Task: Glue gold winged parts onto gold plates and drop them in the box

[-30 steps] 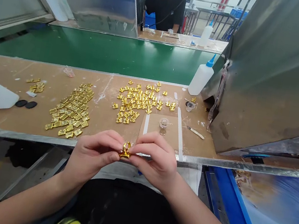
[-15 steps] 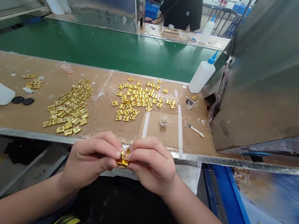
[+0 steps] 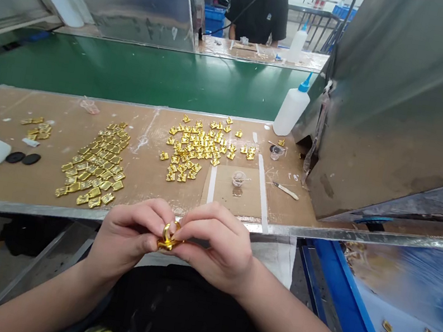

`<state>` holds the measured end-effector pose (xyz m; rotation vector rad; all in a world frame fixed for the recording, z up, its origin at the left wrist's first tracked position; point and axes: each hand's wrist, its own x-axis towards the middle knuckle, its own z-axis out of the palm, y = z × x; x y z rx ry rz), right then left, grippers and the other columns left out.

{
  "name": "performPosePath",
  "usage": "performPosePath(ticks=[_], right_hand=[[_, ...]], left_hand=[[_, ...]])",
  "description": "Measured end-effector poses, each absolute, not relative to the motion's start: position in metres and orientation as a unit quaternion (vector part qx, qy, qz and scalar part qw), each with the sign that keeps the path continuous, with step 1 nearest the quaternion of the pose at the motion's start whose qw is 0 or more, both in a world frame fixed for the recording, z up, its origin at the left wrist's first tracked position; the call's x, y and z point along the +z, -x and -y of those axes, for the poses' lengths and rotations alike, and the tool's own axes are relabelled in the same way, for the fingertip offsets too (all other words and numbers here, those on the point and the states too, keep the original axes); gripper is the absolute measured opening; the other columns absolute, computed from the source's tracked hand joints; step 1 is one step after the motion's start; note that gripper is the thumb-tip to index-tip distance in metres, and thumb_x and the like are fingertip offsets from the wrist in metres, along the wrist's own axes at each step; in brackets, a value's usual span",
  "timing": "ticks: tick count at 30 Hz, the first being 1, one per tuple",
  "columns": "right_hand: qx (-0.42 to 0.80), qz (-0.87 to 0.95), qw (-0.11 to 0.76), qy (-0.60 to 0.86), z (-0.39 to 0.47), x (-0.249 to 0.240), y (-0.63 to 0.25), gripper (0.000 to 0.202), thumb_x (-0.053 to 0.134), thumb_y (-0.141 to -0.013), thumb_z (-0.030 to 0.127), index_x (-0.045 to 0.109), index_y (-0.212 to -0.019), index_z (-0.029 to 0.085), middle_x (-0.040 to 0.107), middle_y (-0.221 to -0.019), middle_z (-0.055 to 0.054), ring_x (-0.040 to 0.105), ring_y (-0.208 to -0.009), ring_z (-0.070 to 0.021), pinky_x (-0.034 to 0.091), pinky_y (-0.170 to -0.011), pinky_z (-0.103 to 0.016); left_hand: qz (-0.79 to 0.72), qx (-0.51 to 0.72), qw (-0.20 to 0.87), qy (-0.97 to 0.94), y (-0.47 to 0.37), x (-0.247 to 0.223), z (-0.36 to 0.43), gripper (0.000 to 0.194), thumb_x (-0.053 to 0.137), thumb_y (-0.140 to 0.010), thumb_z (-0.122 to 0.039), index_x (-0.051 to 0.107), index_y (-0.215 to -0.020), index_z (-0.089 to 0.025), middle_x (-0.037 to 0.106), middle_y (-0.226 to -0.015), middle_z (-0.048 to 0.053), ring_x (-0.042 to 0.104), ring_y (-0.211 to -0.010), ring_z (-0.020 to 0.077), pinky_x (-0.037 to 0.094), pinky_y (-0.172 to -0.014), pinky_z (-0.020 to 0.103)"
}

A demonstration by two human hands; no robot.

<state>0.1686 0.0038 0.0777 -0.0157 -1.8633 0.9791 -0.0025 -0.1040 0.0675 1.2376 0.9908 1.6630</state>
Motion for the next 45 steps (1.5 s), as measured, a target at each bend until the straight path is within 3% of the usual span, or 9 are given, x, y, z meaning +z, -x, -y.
performPosePath(ticks=[4,9,13,17,22,28,32,38,45], right_hand=[[0.416,0.774,0.478,-0.017,-0.001,0.078,-0.17,0.014,0.073,-0.098,0.019,0.07,-0.111,0.022,0.073,-0.095,-0.008,0.075,-0.087,-0.0194,0.064,-0.075,-0.031],[0.419,0.765,0.488,0.015,0.0,0.077,-0.168,0.023,0.078,-0.091,0.008,0.07,-0.107,0.022,0.074,-0.094,-0.006,0.073,-0.083,-0.0173,0.061,-0.072,-0.028],[0.329,0.773,0.538,0.067,-0.003,0.069,-0.167,0.03,0.081,-0.087,0.006,0.073,-0.11,0.024,0.072,-0.094,-0.005,0.07,-0.079,-0.0172,0.058,-0.069,-0.029],[0.219,0.794,0.557,0.103,-0.008,0.06,-0.167,0.03,0.08,-0.088,0.007,0.076,-0.11,0.026,0.067,-0.087,-0.003,0.065,-0.071,-0.0158,0.053,-0.061,-0.029],[0.166,0.838,0.515,0.063,-0.015,0.056,-0.168,0.033,0.078,-0.09,0.01,0.072,-0.119,0.026,0.074,-0.096,-0.006,0.071,-0.08,-0.0196,0.057,-0.067,-0.033],[0.339,0.808,0.478,0.063,-0.021,0.07,-0.171,0.026,0.071,-0.097,0.012,0.067,-0.12,0.021,0.069,-0.089,-0.004,0.065,-0.077,-0.0161,0.055,-0.068,-0.03],[0.341,0.846,0.409,0.019,-0.025,0.078,-0.172,0.012,0.07,-0.099,0.014,0.067,-0.111,0.017,0.067,-0.085,-0.004,0.063,-0.075,-0.0148,0.05,-0.067,-0.028],[0.413,0.819,0.392,0.075,-0.015,0.076,-0.168,0.003,0.068,-0.101,0.015,0.067,-0.1,0.018,0.067,-0.085,-0.002,0.061,-0.076,-0.0129,0.049,-0.07,-0.026],[0.588,0.7,0.372,0.161,0.001,0.071,-0.161,0.012,0.07,-0.101,0.026,0.07,-0.092,0.019,0.066,-0.081,0.001,0.061,-0.07,-0.0113,0.05,-0.066,-0.025]], left_hand=[[-0.38,0.654,0.406,-0.513,0.004,0.07,0.106,0.012,0.086,-0.09,-0.027,0.086,-0.101,-0.032,0.076,-0.094,0.004,0.071,-0.081,0.0154,0.059,-0.074,0.024],[-0.396,0.663,0.417,-0.479,-0.001,0.071,0.105,0.007,0.085,-0.092,-0.029,0.086,-0.1,-0.028,0.075,-0.096,0.005,0.069,-0.082,0.0144,0.059,-0.075,0.022],[-0.39,0.665,0.53,-0.355,-0.013,0.064,0.101,0.03,0.088,-0.089,-0.039,0.083,-0.115,-0.026,0.077,-0.097,0.006,0.067,-0.074,0.0114,0.058,-0.066,0.017],[-0.378,0.662,0.594,-0.258,-0.025,0.06,0.096,0.031,0.09,-0.087,-0.036,0.083,-0.116,-0.026,0.08,-0.101,0.006,0.072,-0.082,0.0124,0.06,-0.08,0.021],[-0.379,0.682,0.583,-0.226,-0.022,0.059,0.093,0.029,0.087,-0.091,-0.03,0.082,-0.119,-0.026,0.082,-0.108,0.006,0.073,-0.1,0.014,0.057,-0.094,0.021],[-0.444,0.657,0.508,-0.338,-0.006,0.063,0.095,0.026,0.078,-0.099,-0.031,0.08,-0.125,-0.032,0.081,-0.119,0.004,0.074,-0.109,0.0164,0.057,-0.1,0.024],[-0.493,0.614,0.409,-0.462,0.001,0.073,0.097,0.026,0.074,-0.101,-0.026,0.08,-0.125,-0.033,0.08,-0.122,0.003,0.074,-0.114,0.0181,0.058,-0.1,0.024],[-0.522,0.622,0.311,-0.494,0.001,0.068,0.102,0.044,0.08,-0.096,-0.018,0.073,-0.134,-0.039,0.081,-0.119,-0.002,0.078,-0.102,0.0147,0.062,-0.091,0.02],[-0.563,0.535,0.045,-0.628,-0.001,0.066,0.106,0.04,0.072,-0.098,-0.008,0.073,-0.134,-0.025,0.08,-0.122,0.001,0.077,-0.103,0.0118,0.058,-0.093,0.018]])
